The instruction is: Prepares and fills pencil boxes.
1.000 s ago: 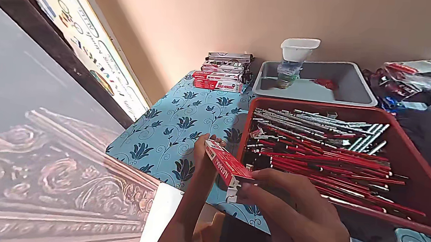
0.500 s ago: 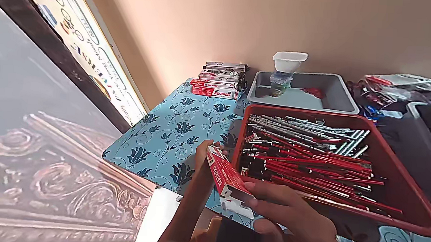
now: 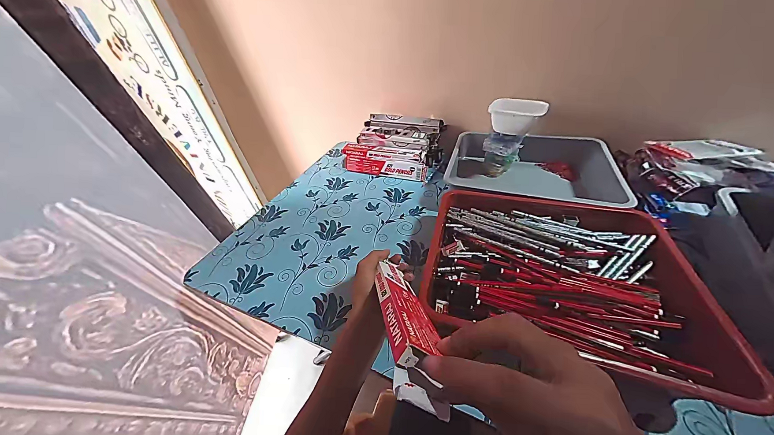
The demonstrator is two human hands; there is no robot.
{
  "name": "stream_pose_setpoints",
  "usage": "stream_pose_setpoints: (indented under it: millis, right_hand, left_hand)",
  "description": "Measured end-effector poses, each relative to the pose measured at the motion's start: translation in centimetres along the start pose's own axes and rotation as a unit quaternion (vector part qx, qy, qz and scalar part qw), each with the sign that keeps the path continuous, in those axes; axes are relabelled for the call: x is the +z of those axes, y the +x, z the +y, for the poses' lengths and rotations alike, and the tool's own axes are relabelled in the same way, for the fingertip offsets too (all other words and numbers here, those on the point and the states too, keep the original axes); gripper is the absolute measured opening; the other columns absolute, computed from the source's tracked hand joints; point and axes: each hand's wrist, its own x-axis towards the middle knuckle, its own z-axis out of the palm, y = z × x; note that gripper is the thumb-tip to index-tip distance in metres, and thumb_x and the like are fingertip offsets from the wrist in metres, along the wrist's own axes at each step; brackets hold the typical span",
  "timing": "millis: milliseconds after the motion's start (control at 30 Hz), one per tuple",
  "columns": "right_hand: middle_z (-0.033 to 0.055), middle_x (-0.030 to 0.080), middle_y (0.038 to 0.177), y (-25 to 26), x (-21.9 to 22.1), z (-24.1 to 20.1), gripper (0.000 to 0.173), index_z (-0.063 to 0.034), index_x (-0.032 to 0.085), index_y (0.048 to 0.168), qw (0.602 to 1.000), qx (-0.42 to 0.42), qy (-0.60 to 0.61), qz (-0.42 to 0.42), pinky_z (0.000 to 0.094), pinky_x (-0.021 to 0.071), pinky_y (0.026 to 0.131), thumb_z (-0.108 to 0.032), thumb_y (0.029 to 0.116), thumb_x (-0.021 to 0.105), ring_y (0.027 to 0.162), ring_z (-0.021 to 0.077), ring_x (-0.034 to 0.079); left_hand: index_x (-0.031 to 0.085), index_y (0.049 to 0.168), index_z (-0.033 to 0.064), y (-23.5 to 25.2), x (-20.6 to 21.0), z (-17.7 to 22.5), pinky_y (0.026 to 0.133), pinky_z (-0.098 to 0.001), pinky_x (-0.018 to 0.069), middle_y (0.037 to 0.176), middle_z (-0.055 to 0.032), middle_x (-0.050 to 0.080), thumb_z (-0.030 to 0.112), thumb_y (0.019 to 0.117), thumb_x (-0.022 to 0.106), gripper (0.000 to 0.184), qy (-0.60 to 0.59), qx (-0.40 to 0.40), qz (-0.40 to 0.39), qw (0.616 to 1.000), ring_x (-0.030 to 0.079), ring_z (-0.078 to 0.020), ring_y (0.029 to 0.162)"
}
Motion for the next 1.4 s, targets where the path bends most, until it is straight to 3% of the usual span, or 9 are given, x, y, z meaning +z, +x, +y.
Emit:
stream_pose_setpoints:
  millis: [67,167,267,433,667,800,1033,1233,1400]
  right_hand:
    - [0.0063,0.066,0.103,0.5,-0.9,-0.2,0.017,-0.0199,0.068,0.119,0.997,-0.023,-0.053,-0.042,0.0180,0.0515,0.085,-0.021,0.1046,0.060,0.099,0.0122,0.064]
    - [0.0078,0.068,0.106,0.8,-2.0,-0.6,0.013,-0.0177,0.068,0.113,0.988,-0.046,-0.119,-0.083,0.0214,0.0523,0.085,-0.020,0.1053,0.058,0.100,0.0160,0.065]
    - [0.0091,0.069,0.105,0.6,-1.8,-1.2,0.017,-0.0175,0.069,0.118,0.980,-0.055,-0.170,-0.084,0.0240,0.0522,0.085,-0.019,0.1054,0.057,0.096,0.0185,0.066]
    - [0.0119,0.068,0.105,0.7,-1.8,-2.1,0.030,-0.0197,0.063,0.135,0.980,-0.039,-0.171,-0.097,0.0255,0.0515,0.084,-0.017,0.1066,0.054,0.093,0.0205,0.065]
    - [0.0101,0.066,0.100,0.8,-2.3,-1.7,0.033,-0.0210,0.061,0.138,0.966,-0.056,-0.211,-0.135,0.0278,0.0509,0.079,-0.015,0.1068,0.052,0.087,0.0221,0.063]
    - [0.0088,0.068,0.096,1.4,-2.9,-1.5,0.029,-0.0160,0.064,0.134,0.956,-0.096,-0.219,-0.170,0.0300,0.0512,0.079,-0.017,0.1074,0.052,0.086,0.0230,0.064]
    - [0.0105,0.068,0.092,2.4,-3.7,-1.6,0.031,-0.0048,0.063,0.130,0.920,-0.168,-0.271,-0.230,0.0335,0.0513,0.071,0.000,0.1051,0.045,0.080,0.0247,0.064]
    - [0.0087,0.067,0.089,2.4,-3.2,-0.9,0.018,-0.0049,0.061,0.117,0.918,-0.187,-0.271,-0.222,0.0326,0.0506,0.071,-0.013,0.1072,0.048,0.079,0.0237,0.064]
    - [0.0086,0.065,0.085,2.4,-2.6,-0.9,0.017,-0.0039,0.061,0.113,0.922,-0.202,-0.249,-0.219,0.0325,0.0492,0.068,-0.012,0.1075,0.048,0.075,0.0232,0.062]
  left_hand:
    - [0.049,0.098,0.0080,-1.0,3.3,0.9,0.050,-0.0267,0.0553,0.067,-0.0048,0.056,0.024,0.1103,0.029,0.028,0.046,-0.044,0.162,0.985,0.059,-0.0144,0.051]
    - [0.047,0.099,0.0052,-1.9,3.3,1.3,0.049,-0.0263,0.0547,0.068,-0.0061,0.058,0.019,0.1086,0.034,0.021,0.047,-0.022,0.127,0.990,0.060,-0.0133,0.052]
    - [0.044,0.095,0.0081,-4.4,7.0,2.5,0.045,-0.0192,0.0486,0.066,-0.0029,0.052,0.017,0.1090,0.032,0.020,0.094,-0.034,0.196,0.975,0.054,-0.0088,0.048]
    - [0.045,0.095,0.0079,-4.7,6.9,2.3,0.044,-0.0190,0.0488,0.066,-0.0026,0.053,0.018,0.1089,0.032,0.022,0.102,-0.041,0.181,0.977,0.055,-0.0079,0.048]
    - [0.045,0.105,0.0069,-4.7,6.7,2.6,0.050,-0.0217,0.0494,0.077,-0.0039,0.054,0.017,0.1102,0.033,0.017,0.150,-0.025,0.210,0.966,0.055,-0.0096,0.054]
    - [0.046,0.105,0.0064,-4.6,6.7,2.7,0.047,-0.0198,0.0496,0.076,-0.0039,0.055,0.016,0.1095,0.035,0.016,0.173,-0.022,0.219,0.960,0.055,-0.0082,0.052]
    - [0.049,0.101,0.0067,-3.9,5.8,2.7,0.045,-0.0224,0.0509,0.077,-0.0054,0.057,0.013,0.1054,0.042,0.010,0.167,-0.001,0.214,0.963,0.056,-0.0100,0.051]
    - [0.050,0.105,0.0066,-4.1,5.4,2.4,0.047,-0.0218,0.0509,0.079,-0.0053,0.056,0.015,0.1062,0.043,0.011,0.202,0.007,0.198,0.959,0.056,-0.0098,0.052]
    - [0.050,0.107,0.0048,-3.6,5.2,2.4,0.046,-0.0217,0.0499,0.082,-0.0065,0.056,0.016,0.1077,0.041,0.014,0.217,-0.027,0.174,0.960,0.056,-0.0102,0.053]
